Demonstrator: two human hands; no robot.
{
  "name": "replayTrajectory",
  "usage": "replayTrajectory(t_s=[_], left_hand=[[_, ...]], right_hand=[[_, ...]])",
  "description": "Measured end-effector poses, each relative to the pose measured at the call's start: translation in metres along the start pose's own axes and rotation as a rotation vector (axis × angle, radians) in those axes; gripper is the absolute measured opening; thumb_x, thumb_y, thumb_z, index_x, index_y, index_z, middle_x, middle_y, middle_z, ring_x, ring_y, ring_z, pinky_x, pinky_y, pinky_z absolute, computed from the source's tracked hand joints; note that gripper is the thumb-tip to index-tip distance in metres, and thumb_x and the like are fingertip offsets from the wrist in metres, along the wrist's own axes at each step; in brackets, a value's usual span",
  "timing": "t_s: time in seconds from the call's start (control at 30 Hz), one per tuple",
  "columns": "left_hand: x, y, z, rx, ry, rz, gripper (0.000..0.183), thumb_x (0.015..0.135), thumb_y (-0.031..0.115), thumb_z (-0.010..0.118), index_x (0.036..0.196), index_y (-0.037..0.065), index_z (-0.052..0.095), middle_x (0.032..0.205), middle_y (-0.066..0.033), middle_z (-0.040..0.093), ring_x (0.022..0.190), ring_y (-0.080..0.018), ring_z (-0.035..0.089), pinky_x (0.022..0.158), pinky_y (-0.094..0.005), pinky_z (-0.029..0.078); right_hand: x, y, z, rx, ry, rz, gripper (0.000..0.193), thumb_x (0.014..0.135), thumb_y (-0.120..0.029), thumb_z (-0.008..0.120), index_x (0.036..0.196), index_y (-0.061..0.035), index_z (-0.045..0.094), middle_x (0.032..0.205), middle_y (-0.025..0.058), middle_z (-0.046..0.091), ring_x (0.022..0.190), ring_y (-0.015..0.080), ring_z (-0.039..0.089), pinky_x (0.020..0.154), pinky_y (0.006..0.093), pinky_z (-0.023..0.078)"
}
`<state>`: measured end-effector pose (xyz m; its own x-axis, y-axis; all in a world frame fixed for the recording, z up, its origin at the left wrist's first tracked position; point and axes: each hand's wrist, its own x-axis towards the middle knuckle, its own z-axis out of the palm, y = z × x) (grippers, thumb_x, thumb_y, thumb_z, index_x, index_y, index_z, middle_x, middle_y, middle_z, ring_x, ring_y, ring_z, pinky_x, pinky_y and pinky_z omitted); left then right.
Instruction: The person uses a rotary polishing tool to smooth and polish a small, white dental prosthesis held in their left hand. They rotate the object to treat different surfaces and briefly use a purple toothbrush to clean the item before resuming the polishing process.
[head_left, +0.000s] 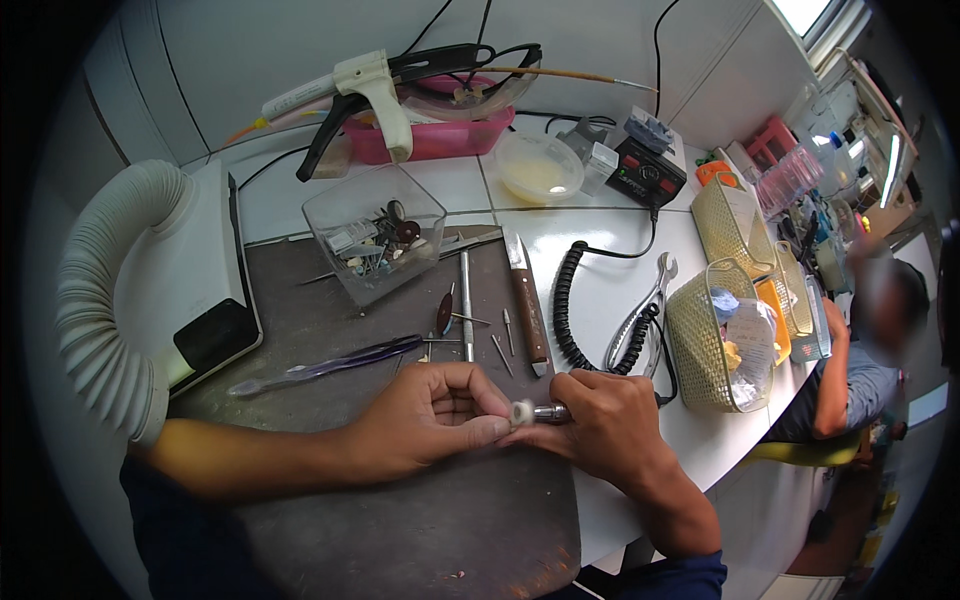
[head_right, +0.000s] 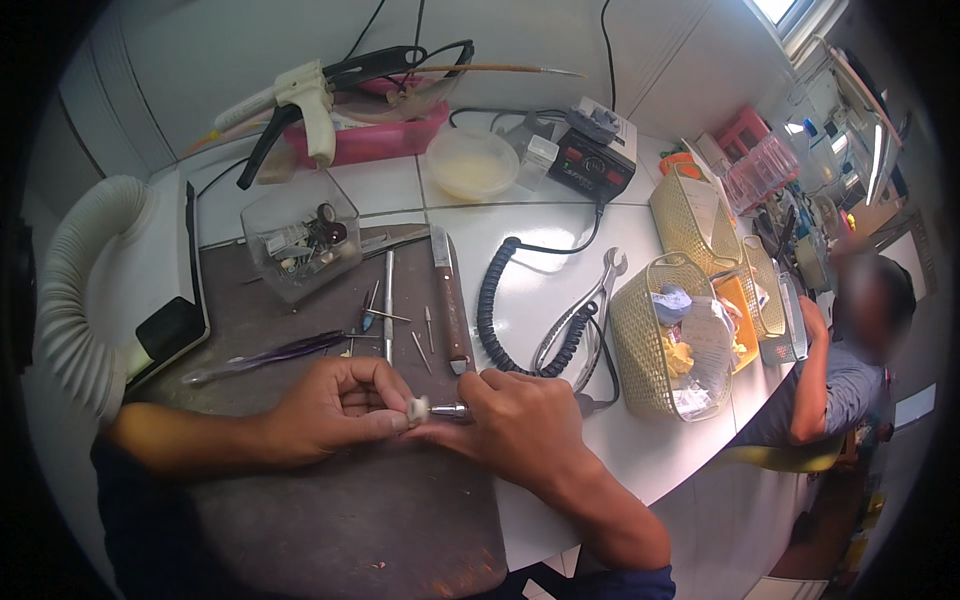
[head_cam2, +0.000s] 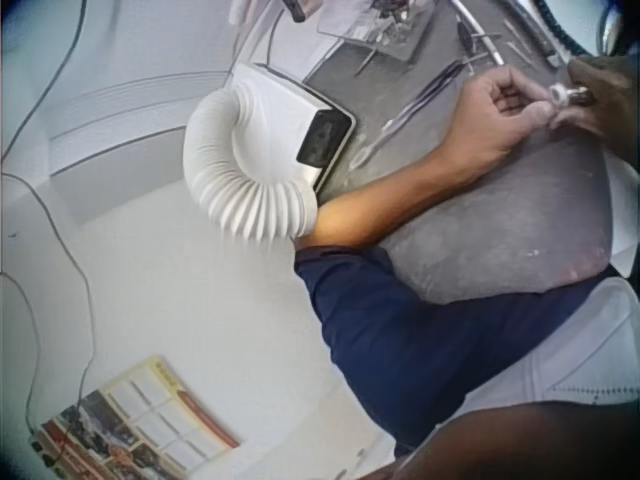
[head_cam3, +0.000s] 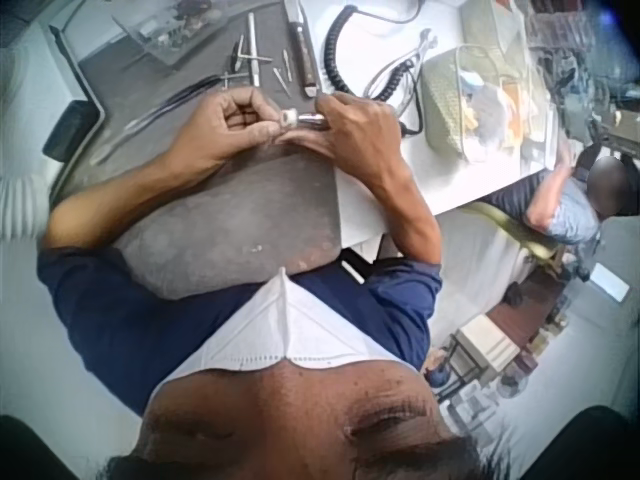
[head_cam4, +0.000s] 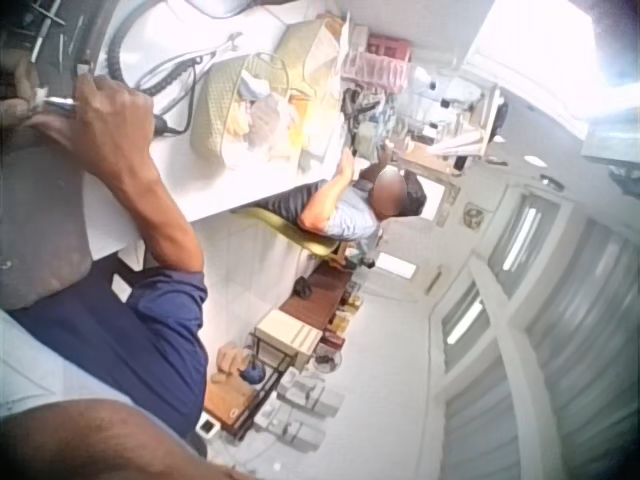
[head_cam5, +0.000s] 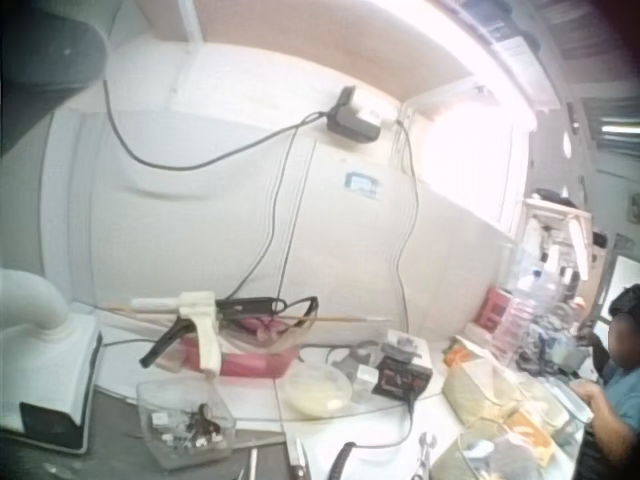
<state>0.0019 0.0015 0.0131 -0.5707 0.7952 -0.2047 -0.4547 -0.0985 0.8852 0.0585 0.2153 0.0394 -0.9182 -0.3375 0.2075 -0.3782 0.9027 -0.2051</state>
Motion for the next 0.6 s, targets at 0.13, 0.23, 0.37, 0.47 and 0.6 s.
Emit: replayTrajectory(t_s=[0.13,0.23,0.37,0.47,0.6], left_hand=[[0.0011,-0.0022,-0.0026,-0.013,-0.039,0.011,0.011,0.089,0.005,0.064,0.094,-0.001,0.056,0.103,-0.0104,0.062,0.096,-0.0123,0.061,0.087,-0.0248,0.049],[0.0012,-0.0041,-0.0017,-0.024,-0.025,0.029,0.011,0.089,0.005,0.064,0.094,-0.001,0.056,0.102,-0.0101,0.062,0.096,-0.0125,0.061,0.087,-0.0248,0.05],[0.0009,-0.0061,-0.0026,-0.047,-0.04,0.069,0.01,0.089,0.004,0.063,0.094,-0.001,0.056,0.101,-0.0096,0.062,0.096,-0.013,0.061,0.087,-0.0251,0.051],[0.0013,-0.0022,-0.0016,-0.059,-0.061,0.031,0.01,0.089,0.003,0.063,0.094,-0.001,0.055,0.101,-0.0093,0.061,0.096,-0.013,0.061,0.086,-0.0254,0.051],[0.002,-0.0061,-0.002,-0.059,-0.048,0.047,0.01,0.089,0.003,0.063,0.094,-0.001,0.055,0.101,-0.0093,0.061,0.096,-0.013,0.061,0.086,-0.0259,0.051]], right_hand=[[0.0008,-0.0014,0.0013,-0.014,0.013,-0.048,0.051,0.069,-0.053,0.076,0.062,-0.0095,0.051,0.054,0.0031,0.054,0.046,0.0192,0.059,0.04,0.0311,0.043],[0.0012,-0.0017,-0.0017,-0.018,0.004,-0.025,0.049,0.069,-0.051,0.077,0.062,-0.0097,0.051,0.054,0.0031,0.054,0.046,0.0193,0.059,0.04,0.0314,0.044],[0.0008,-0.0019,0.0001,-0.013,-0.017,-0.017,0.046,0.069,-0.047,0.078,0.063,-0.0096,0.051,0.055,0.003,0.054,0.047,0.0197,0.059,0.041,0.0317,0.044],[0.0001,-0.0041,0.0007,-0.017,-0.003,-0.06,0.046,0.069,-0.046,0.078,0.063,-0.0094,0.052,0.055,0.0031,0.055,0.047,0.0201,0.059,0.04,0.0319,0.043],[0.0,-0.0028,0.0011,-0.005,0.001,-0.026,0.047,0.069,-0.047,0.078,0.064,-0.0092,0.052,0.055,0.0031,0.054,0.045,0.02,0.058,0.038,0.032,0.041]])
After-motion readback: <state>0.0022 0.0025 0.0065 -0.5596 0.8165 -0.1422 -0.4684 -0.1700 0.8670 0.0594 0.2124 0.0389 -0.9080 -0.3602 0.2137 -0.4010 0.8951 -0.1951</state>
